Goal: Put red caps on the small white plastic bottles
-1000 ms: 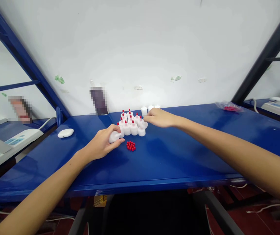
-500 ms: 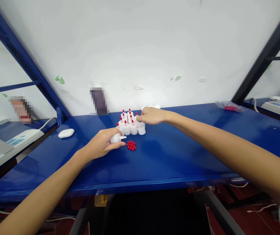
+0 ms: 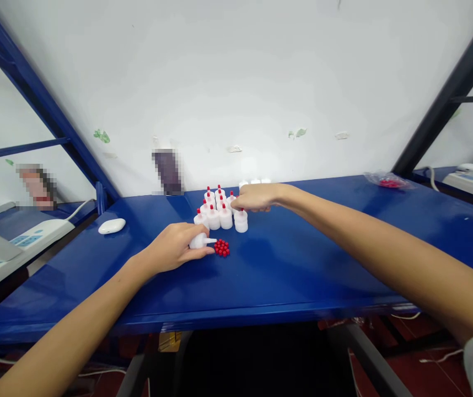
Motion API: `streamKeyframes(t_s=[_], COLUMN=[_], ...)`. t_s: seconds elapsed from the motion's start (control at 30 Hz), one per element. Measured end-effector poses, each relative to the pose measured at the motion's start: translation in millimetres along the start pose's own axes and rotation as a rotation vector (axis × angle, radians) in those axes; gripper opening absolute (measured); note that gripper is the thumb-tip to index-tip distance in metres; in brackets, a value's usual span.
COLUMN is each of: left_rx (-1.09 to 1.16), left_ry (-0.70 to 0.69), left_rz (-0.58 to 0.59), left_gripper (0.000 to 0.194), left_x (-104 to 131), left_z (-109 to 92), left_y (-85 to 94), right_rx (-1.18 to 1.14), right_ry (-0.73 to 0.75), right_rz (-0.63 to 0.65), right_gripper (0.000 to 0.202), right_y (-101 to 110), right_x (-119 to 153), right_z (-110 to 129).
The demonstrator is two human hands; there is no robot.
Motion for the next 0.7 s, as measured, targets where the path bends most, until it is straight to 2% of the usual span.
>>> streamKeyframes(t_s=[0.07, 0.2, 0.33, 0.43, 0.5, 0.57, 0.7], left_rx=[-0.031, -0.069, -0.083, -0.12, -0.151, -0.17, -0.175], left_ry=[-0.007, -0.021, -0.042, -0.045, -0.051, -0.055, -0.045], left_rz=[0.007, -0.004, -0.02, -0.026, -0.026, -0.017, 0.003], left_gripper=[0.045, 0.045, 0.047, 0.049, 0.049, 0.049, 0.048], left_x=[0.4, 0.5, 0.2, 0.0, -0.2, -0.3, 0.2], left_z=[-2.2, -4.2, -4.2, -3.9, -4.2, -4.4, -2.9], left_y=[0.5, 3.5, 4.8, 3.3, 1.6, -0.4, -3.1], right_rx=[0.009, 0.019, -0.068, 0.016, 0.122, 0.182, 0.29], right_ry=[0.019, 0.057, 0.068, 0.157, 0.238, 0.294, 0.395], right_rz=[0.002, -0.134, -0.138, -0.296, -0.383, -0.357, -0.315], right_gripper=[0.033, 0.04, 0.047, 0.037, 0.024, 0.018, 0.026], right_y=[-1.3, 2.5, -3.3, -10.5, -22.5, -41.5, -71.3], right_x=[-0.9, 5.1, 23.4, 42.9, 53.9, 58.4, 55.5], right_z=[2.8, 6.3, 0.3, 1.8, 7.6, 13.7, 26.2])
Point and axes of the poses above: each hand's wrist, its own x-axis away from the middle knuckle, its own y-axis out of the back of the hand, z = x × y, the point moved 5 cm from there along -x, towards the middle knuckle, and after that the axes turned 3 degrees about x, right-handed, at the moved point
